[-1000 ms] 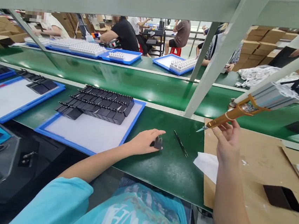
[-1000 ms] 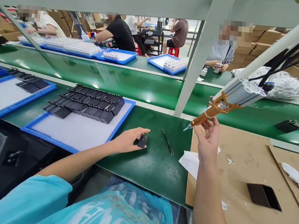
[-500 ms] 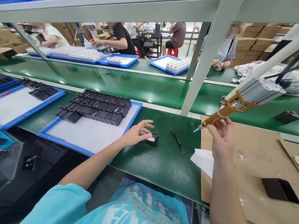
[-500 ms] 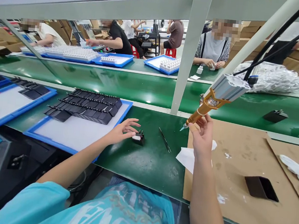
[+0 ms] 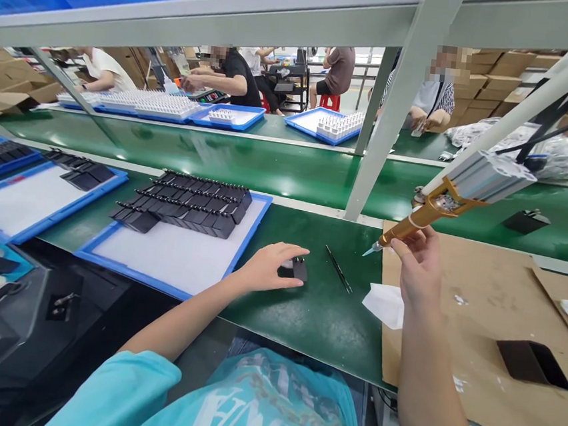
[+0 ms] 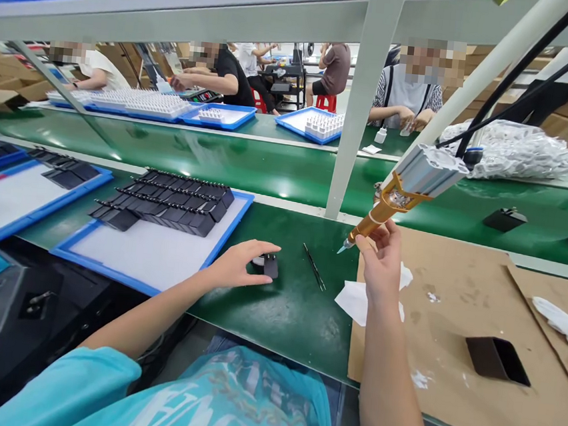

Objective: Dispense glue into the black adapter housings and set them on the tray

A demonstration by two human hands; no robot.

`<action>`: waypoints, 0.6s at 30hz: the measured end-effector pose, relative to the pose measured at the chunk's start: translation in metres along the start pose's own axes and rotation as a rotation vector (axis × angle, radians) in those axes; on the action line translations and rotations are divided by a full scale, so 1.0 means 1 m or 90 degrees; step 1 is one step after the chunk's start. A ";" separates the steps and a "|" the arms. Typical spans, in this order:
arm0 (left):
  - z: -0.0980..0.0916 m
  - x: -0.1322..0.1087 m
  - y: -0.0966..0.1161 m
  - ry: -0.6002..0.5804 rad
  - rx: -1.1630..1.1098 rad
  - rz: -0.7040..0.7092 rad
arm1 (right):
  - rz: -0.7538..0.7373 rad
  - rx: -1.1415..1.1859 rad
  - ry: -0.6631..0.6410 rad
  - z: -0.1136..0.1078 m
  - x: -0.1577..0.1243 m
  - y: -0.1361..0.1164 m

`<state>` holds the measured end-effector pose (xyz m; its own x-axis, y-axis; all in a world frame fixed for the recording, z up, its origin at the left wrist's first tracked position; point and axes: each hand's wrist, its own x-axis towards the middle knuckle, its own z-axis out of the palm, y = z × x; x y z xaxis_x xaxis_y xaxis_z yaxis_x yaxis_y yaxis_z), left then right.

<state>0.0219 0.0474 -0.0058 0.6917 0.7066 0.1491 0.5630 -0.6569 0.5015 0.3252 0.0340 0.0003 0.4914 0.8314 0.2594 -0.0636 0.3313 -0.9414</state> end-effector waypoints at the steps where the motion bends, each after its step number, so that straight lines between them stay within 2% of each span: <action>1: 0.001 0.004 0.002 -0.012 0.025 0.026 | 0.001 0.001 0.002 0.000 0.000 0.000; 3: 0.002 0.014 0.007 -0.047 0.061 0.063 | 0.002 0.002 0.000 -0.001 -0.001 -0.001; 5: 0.003 0.025 0.011 -0.076 0.070 0.042 | 0.002 0.002 -0.002 -0.001 -0.001 -0.001; 10: 0.001 0.055 0.009 -0.108 0.051 -0.154 | -0.011 -0.012 -0.005 -0.003 -0.002 0.001; 15: -0.001 0.066 -0.012 -0.139 -0.126 -0.247 | -0.023 -0.026 -0.007 -0.003 -0.002 0.002; 18: 0.002 0.061 -0.017 -0.108 -0.222 -0.266 | -0.021 -0.024 -0.011 -0.004 -0.001 0.002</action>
<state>0.0548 0.1014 -0.0069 0.5217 0.8168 -0.2463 0.6414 -0.1852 0.7445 0.3279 0.0319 -0.0030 0.4774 0.8282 0.2936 -0.0152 0.3419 -0.9396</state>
